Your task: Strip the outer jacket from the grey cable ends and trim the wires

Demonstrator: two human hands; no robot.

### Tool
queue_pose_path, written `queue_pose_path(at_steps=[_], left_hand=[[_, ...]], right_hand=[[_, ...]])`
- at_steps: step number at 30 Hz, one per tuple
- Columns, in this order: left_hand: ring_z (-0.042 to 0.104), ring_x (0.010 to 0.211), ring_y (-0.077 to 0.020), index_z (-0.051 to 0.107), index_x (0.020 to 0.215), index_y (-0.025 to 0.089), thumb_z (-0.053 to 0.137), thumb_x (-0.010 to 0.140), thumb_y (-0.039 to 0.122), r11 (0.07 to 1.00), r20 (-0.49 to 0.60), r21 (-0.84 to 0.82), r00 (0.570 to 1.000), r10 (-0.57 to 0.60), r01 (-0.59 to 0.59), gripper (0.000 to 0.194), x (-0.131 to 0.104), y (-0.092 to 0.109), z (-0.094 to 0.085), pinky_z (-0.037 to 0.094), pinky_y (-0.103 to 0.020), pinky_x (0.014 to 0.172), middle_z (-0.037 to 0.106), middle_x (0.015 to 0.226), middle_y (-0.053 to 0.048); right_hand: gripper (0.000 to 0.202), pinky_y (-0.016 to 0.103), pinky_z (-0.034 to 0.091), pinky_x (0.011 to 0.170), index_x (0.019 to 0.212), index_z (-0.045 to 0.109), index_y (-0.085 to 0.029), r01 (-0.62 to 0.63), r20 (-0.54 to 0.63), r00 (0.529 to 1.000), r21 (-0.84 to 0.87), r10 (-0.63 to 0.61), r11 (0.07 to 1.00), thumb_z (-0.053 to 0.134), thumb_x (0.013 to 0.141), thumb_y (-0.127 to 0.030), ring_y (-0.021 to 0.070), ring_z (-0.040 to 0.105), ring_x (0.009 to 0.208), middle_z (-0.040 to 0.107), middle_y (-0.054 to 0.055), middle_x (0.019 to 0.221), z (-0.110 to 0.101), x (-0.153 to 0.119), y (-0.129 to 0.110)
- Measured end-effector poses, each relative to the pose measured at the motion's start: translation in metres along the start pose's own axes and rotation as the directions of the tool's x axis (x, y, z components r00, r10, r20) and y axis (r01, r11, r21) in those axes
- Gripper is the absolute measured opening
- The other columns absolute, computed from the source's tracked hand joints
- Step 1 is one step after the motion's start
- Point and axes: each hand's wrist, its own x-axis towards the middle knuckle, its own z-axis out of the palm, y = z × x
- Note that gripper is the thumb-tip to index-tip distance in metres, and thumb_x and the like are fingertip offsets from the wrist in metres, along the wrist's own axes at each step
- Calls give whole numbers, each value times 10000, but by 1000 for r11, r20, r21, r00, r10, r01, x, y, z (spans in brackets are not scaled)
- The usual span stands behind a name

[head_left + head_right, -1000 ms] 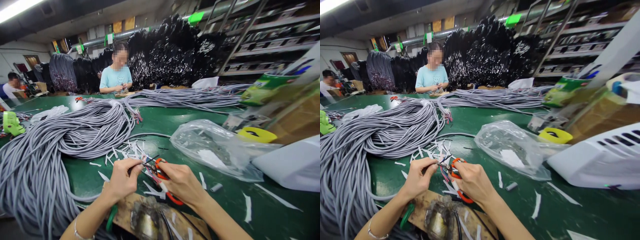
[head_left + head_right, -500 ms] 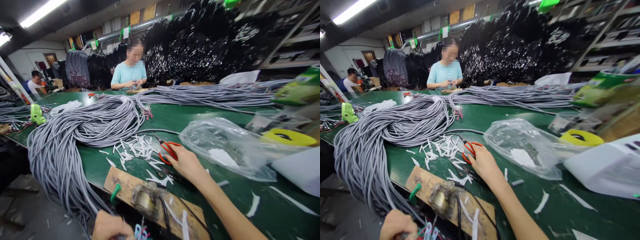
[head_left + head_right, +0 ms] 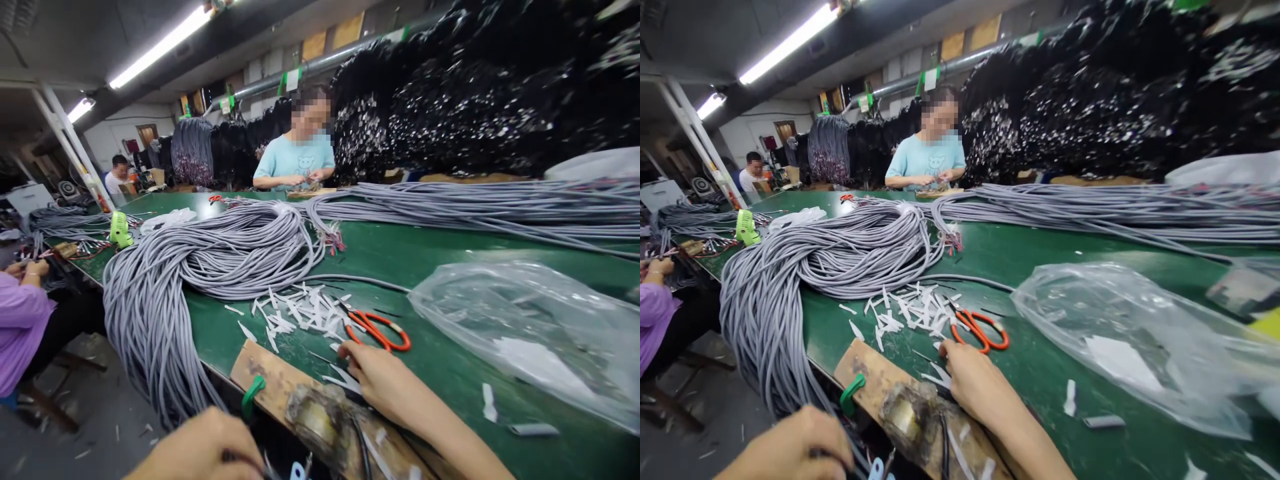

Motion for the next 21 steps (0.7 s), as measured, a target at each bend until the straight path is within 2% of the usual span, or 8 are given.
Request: queue_pose_path(at_steps=[3, 4, 5, 7, 10, 15, 18, 21], left_hand=[[608, 709, -128, 662, 785, 174, 408, 868, 278, 982, -289, 113, 951, -111, 149, 286, 43, -9, -55, 439, -215, 686, 682, 765, -36], [609, 744, -135, 655, 814, 163, 387, 875, 264, 962, -352, 180, 926, -133, 207, 293, 64, -16, -69, 440, -221, 696, 682, 813, -47], [605, 770, -139, 648, 856, 160, 387, 873, 249, 934, -353, 252, 922, -156, 255, 276, 86, -24, -79, 440, -226, 705, 678, 861, -51], [596, 795, -159, 639, 883, 149, 504, 814, 254, 923, -335, 289, 930, -152, 255, 185, 127, -40, -89, 437, -243, 740, 668, 871, -60], [548, 911, -223, 619, 845, 123, 610, 732, 233, 904, -331, 332, 931, -156, 270, 157, 166, -53, -81, 412, -308, 812, 629, 898, -101], [498, 938, -260, 546, 757, 126, 573, 743, 196, 888, -373, 326, 908, -194, 324, 76, 174, -55, -61, 399, -356, 785, 566, 894, -128], [511, 840, -232, 479, 610, 162, 617, 685, 231, 912, -393, 259, 897, -201, 318, 172, 170, -56, -67, 393, -323, 738, 544, 738, -62], [480, 598, -156, 408, 494, 178, 601, 667, 271, 944, -430, 135, 876, -218, 301, 275, 168, -56, -83, 371, -268, 596, 440, 519, 20]], right_hand=[[301, 241, 377, 577, 705, 546, -160, 11, 11, 1000, -54, -11, 998, 412, 559, 66, 182, 577, 649, 608, 68, 691, 5, -1, 0], [318, 246, 387, 602, 715, 541, -158, 13, 12, 1000, -62, -12, 998, 402, 549, 75, 186, 574, 679, 604, 70, 711, 6, 0, -1], [334, 248, 393, 623, 731, 537, -157, 9, 7, 1000, -63, -8, 998, 395, 543, 79, 189, 570, 710, 598, 71, 730, 6, 0, -2], [356, 245, 397, 629, 759, 528, -157, -38, -8, 999, -58, 38, 998, 389, 536, 82, 183, 562, 723, 581, 67, 762, 5, 2, -3], [355, 224, 385, 562, 784, 515, -154, -135, -19, 991, -60, 134, 989, 392, 545, 78, 152, 540, 631, 538, 56, 765, 1, 5, -2], [292, 230, 404, 565, 834, 505, -134, -121, -104, 988, -33, 117, 992, 377, 648, 52, 131, 539, 599, 505, 85, 838, -5, 4, -2], [113, 265, 427, 579, 806, 495, -150, -99, -238, 967, -22, 91, 995, 397, 784, -98, 159, 554, 621, 504, 89, 823, -7, 3, -6], [82, 278, 420, 553, 740, 488, -185, -116, -351, 931, -17, 103, 993, 451, 805, -220, 176, 555, 601, 527, 64, 772, -9, 4, -9]])
